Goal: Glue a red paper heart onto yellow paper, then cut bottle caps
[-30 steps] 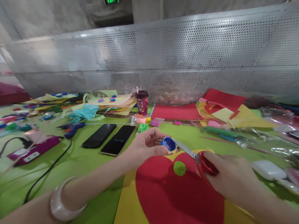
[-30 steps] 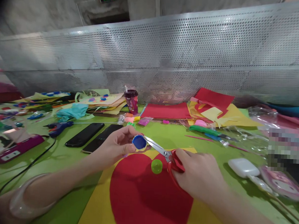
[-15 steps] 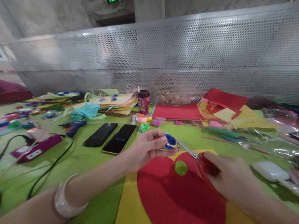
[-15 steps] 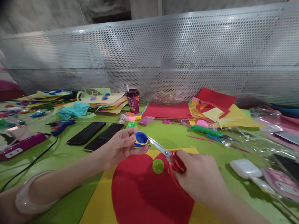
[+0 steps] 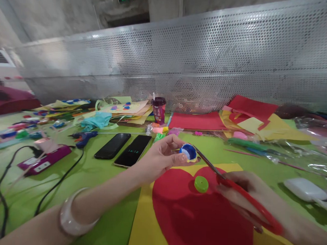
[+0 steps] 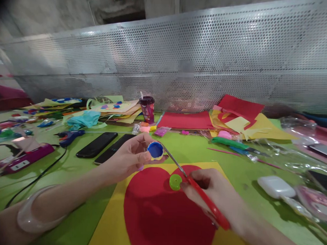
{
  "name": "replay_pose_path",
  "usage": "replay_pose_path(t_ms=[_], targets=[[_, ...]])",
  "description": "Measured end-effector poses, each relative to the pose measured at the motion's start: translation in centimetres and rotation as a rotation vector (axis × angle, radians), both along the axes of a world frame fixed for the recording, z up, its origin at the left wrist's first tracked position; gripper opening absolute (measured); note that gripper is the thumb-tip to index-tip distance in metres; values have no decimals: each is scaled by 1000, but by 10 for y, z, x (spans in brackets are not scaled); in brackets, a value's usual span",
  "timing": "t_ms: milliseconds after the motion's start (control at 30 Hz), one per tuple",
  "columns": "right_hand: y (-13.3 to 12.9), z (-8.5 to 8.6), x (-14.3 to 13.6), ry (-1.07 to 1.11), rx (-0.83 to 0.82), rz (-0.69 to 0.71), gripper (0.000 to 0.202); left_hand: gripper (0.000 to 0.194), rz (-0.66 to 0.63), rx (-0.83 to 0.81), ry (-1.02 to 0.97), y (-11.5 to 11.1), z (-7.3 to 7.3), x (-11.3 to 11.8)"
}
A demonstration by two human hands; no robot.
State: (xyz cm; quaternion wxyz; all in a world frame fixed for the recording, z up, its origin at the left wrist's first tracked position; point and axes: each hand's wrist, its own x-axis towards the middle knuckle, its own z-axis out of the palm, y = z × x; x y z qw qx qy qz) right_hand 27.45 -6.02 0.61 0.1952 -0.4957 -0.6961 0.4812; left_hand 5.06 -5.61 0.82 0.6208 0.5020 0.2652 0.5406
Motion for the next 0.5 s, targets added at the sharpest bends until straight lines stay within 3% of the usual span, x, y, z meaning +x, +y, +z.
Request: replay_pose_path(t_ms=[200, 367, 433, 500], targets=[[-4, 0, -6, 49, -19, -48, 36, 29, 53, 107, 176, 1, -3, -5], [24, 8, 19, 351, -28, -227, 41, 31, 44, 168, 328, -9, -10, 6], [30, 13, 29, 324, 103, -293, 43, 30, 9, 128, 335, -13, -10, 10], [27, 16, 30, 126, 184, -231, 44, 30, 37, 127, 291, -14, -8, 11]])
